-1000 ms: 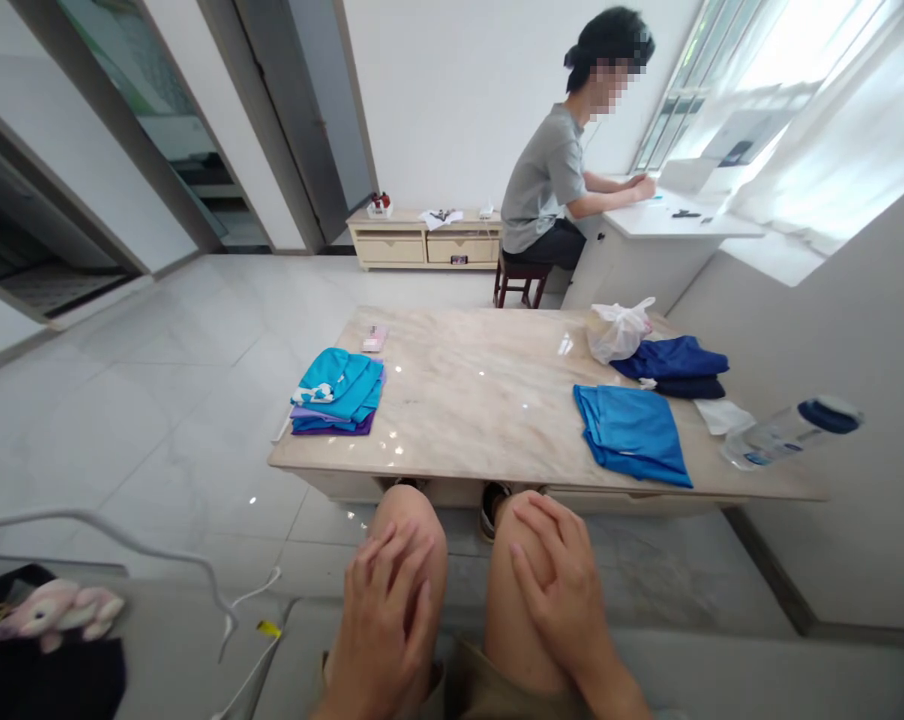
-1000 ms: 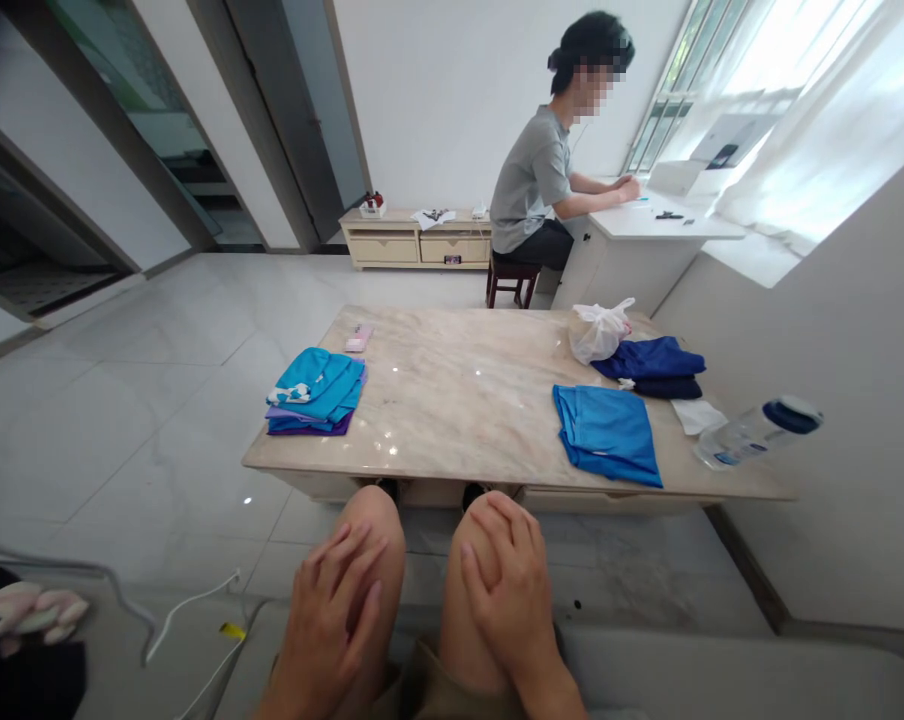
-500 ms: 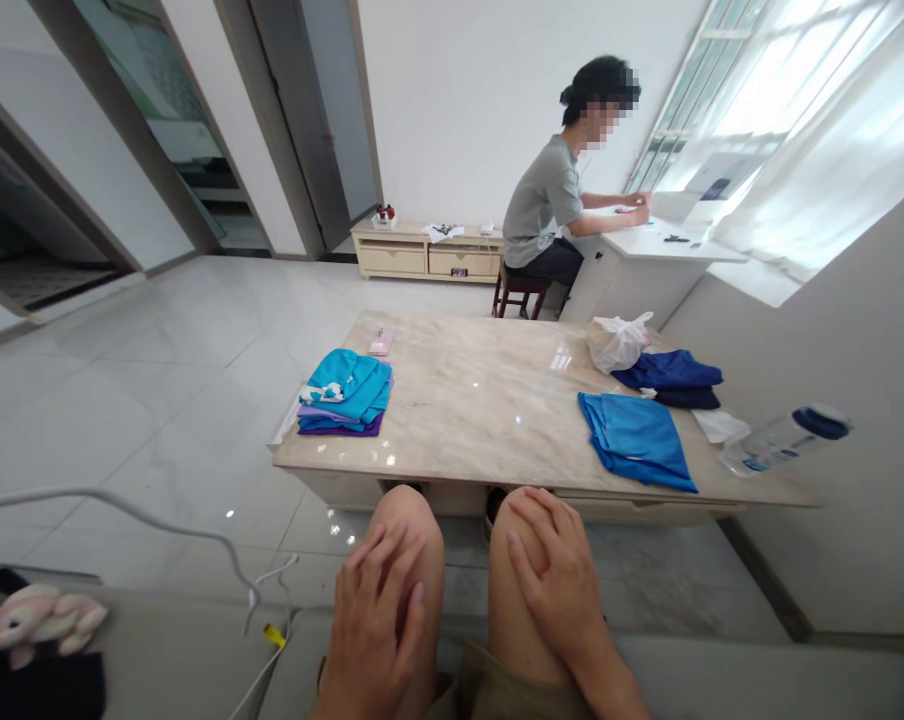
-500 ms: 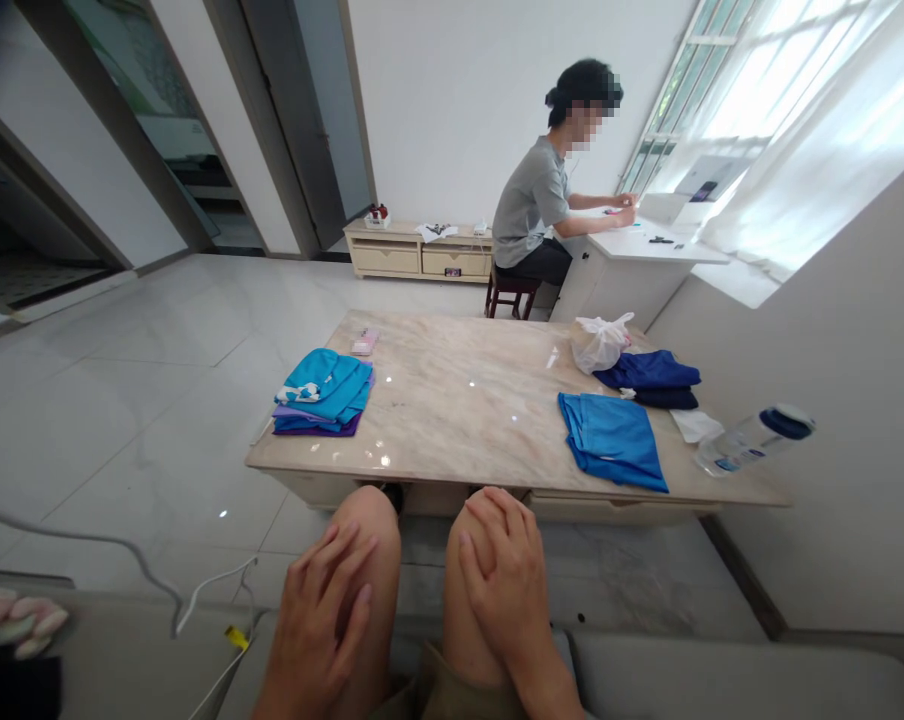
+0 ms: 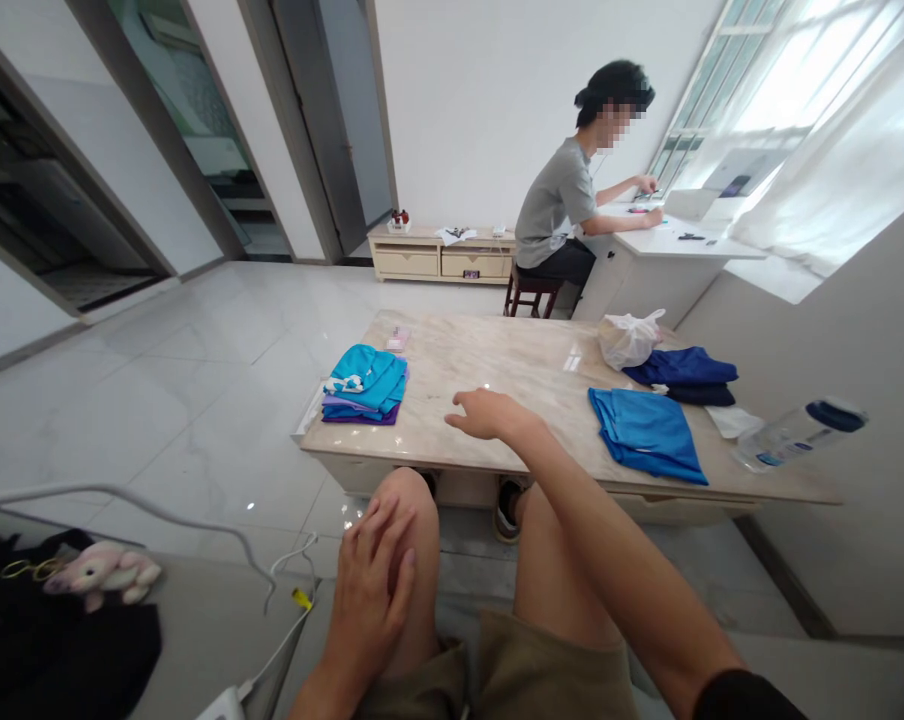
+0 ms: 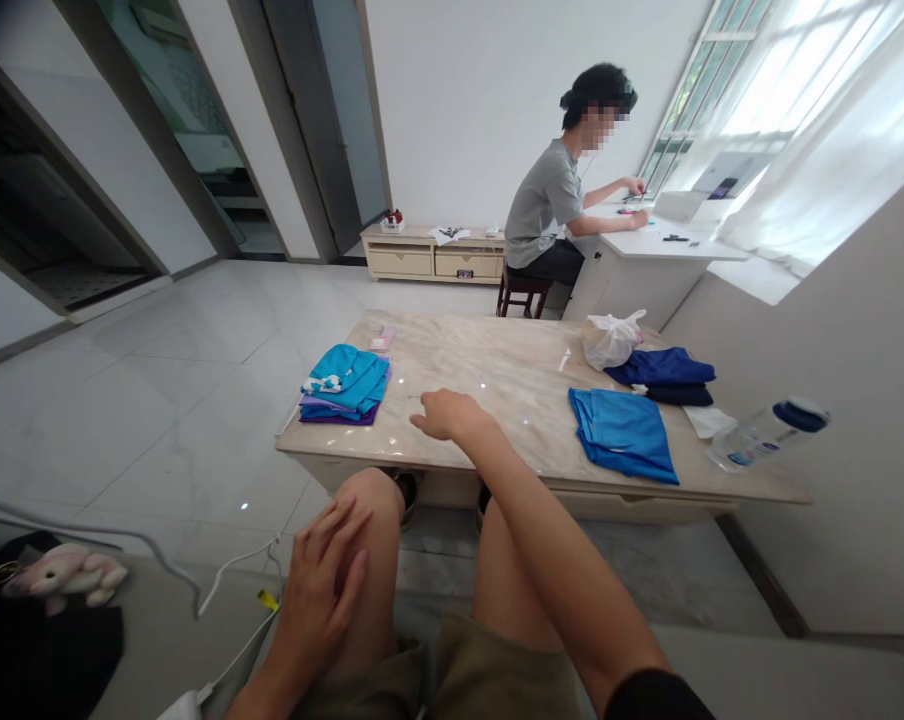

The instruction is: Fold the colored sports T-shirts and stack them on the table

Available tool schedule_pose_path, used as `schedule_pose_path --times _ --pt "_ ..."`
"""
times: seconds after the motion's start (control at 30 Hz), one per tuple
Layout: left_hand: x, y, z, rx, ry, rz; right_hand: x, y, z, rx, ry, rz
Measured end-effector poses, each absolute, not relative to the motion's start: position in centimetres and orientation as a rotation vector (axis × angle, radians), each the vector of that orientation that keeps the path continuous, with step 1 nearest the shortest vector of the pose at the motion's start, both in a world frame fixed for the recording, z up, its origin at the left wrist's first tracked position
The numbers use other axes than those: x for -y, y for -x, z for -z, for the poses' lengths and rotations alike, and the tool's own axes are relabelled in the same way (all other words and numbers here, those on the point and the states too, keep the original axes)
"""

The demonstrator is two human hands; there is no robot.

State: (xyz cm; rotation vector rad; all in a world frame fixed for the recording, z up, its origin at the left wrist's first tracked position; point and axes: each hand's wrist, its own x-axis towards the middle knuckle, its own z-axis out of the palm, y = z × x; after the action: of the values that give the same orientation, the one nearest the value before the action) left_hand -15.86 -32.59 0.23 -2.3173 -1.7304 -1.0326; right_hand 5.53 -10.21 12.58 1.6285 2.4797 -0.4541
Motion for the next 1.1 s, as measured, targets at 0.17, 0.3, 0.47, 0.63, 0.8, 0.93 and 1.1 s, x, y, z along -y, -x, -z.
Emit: schedule_pose_path --times 0.17,0.3,0.47,0.63,0.8,0.93,1.1 --pt "33.0 15.9 -0.1 1.773 2.284 1.037 8.0 -3.8 -10.0 -2.441 -1.751 0.409" --pt "32.8 16.0 -0.3 1.837 2.248 1.126 10.5 -4.8 -7.3 -2.215 -1.580 0.704" --pt "28.5 16.6 -2.6 2.267 2.126 1.584 11.7 -5.7 -5.9 -2.435 -1.520 0.678" --pt "17.5 19.4 -2.6 2.537 2.003 1.747 10.5 -6.2 -5.3 -2.498 -1.578 0.546" --pt "7.6 22.6 -0.2 2.715 1.833 1.017 9.4 -7.0 -6.0 -2.526 -1.599 0.609" --pt "2.5 23.8 -0.3 2.671 1.786 0.716 9.4 -7.2 -7.3 -2.471 -1.657 0.615" --pt "-0.4 25.2 -0.1 2.696 1.666 0.248 9.5 -7.2 -9.6 -2.422 -1.720 0.733"
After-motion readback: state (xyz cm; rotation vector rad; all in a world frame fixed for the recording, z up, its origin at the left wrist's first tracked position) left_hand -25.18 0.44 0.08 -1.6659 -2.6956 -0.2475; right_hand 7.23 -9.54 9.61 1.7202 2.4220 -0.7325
